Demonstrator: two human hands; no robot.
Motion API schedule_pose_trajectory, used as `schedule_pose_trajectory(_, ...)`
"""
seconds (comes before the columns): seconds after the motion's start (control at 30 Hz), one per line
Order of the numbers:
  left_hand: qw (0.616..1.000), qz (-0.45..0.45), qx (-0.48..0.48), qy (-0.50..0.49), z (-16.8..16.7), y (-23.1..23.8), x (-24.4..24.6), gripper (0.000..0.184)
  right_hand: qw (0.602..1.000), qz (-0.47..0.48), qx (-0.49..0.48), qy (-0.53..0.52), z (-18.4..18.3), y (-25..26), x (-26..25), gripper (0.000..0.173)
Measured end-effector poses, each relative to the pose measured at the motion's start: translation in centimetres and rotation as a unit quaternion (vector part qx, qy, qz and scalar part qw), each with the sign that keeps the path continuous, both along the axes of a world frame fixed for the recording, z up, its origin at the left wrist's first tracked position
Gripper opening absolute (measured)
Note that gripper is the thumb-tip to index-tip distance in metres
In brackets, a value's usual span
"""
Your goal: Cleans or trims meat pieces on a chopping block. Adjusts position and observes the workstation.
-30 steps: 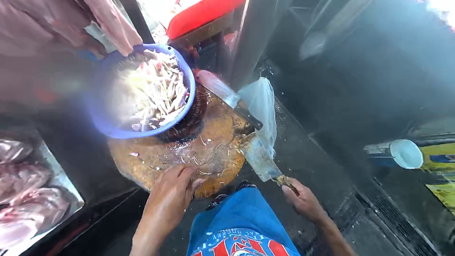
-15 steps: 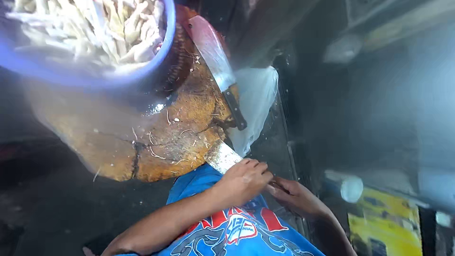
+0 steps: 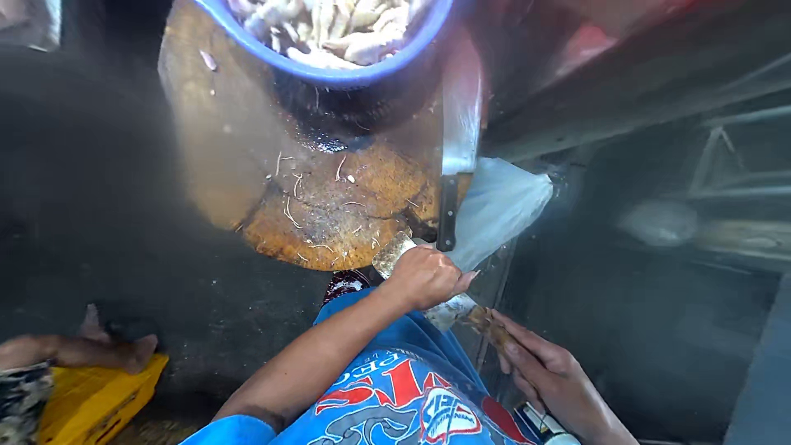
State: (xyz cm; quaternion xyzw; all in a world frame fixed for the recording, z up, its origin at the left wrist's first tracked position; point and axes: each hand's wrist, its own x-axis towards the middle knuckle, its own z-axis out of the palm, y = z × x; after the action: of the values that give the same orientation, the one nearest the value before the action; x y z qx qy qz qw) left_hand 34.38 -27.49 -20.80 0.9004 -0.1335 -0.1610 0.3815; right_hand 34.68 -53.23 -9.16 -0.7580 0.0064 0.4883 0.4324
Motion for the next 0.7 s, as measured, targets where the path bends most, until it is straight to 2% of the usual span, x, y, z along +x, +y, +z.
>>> schedule_pose_trajectory(0.07, 0.998, 0.037, -0.012, -0.045, -0.7, 3.0, 0.3, 0.061, 1.000, 0.012, -0.017, -0.015, -0.1, 3.9, 0.7, 0.044)
schedule_pose_trajectory(0.17, 0.998, 0.029, 0.012, -0.054, -1.5, 9.4, 1.3, 0.060, 0.997, 0.062, -0.026, -0.027, -1.0, 10.6, 1.7, 0.045)
schedule_pose_trajectory(0.23, 0.997, 0.021, 0.048, -0.049, -1.4, 10.7, 1.3, 0.062, 0.998, 0.056, -0.018, -0.015, -1.3, 11.3, 1.7, 0.045)
schedule_pose_trajectory(0.3, 0.997, 0.025, 0.047, -0.056, -1.1, 8.5, 0.8, 0.061, 0.998, 0.061, -0.024, -0.024, -0.5, 8.9, 1.0, 0.045)
schedule_pose_trajectory(0.4, 0.998, 0.039, -0.030, -0.049, -1.0, 1.0, -0.7, 0.062, 0.997, 0.040, -0.058, -0.040, 1.9, 2.8, -0.4, 0.044)
schedule_pose_trajectory(0.47, 0.997, 0.051, -0.045, -0.026, -0.4, -1.0, -1.5, 0.063, 0.997, 0.029, -0.064, -0.040, 2.0, 1.1, -0.5, 0.042)
schedule_pose_trajectory(0.5, 0.997, 0.059, -0.044, -0.027, -0.3, 0.1, -1.6, 0.062, 0.996, 0.044, -0.054, -0.054, 1.3, 2.1, -0.3, 0.042)
schedule_pose_trajectory(0.57, 0.996, 0.071, -0.026, -0.045, -1.3, 5.7, -1.2, 0.057, 0.991, 0.102, -0.025, -0.083, -0.9, 7.4, 0.9, 0.042)
schedule_pose_trajectory(0.63, 0.997, 0.064, 0.031, -0.040, -1.8, 11.1, -1.0, 0.059, 0.992, 0.113, -0.004, -0.055, -2.5, 11.8, 1.1, 0.044)
schedule_pose_trajectory(0.7, 0.994, 0.059, 0.075, -0.057, -1.7, 12.0, -1.0, 0.060, 0.995, 0.090, 0.018, -0.041, -3.2, 11.7, 0.6, 0.044)
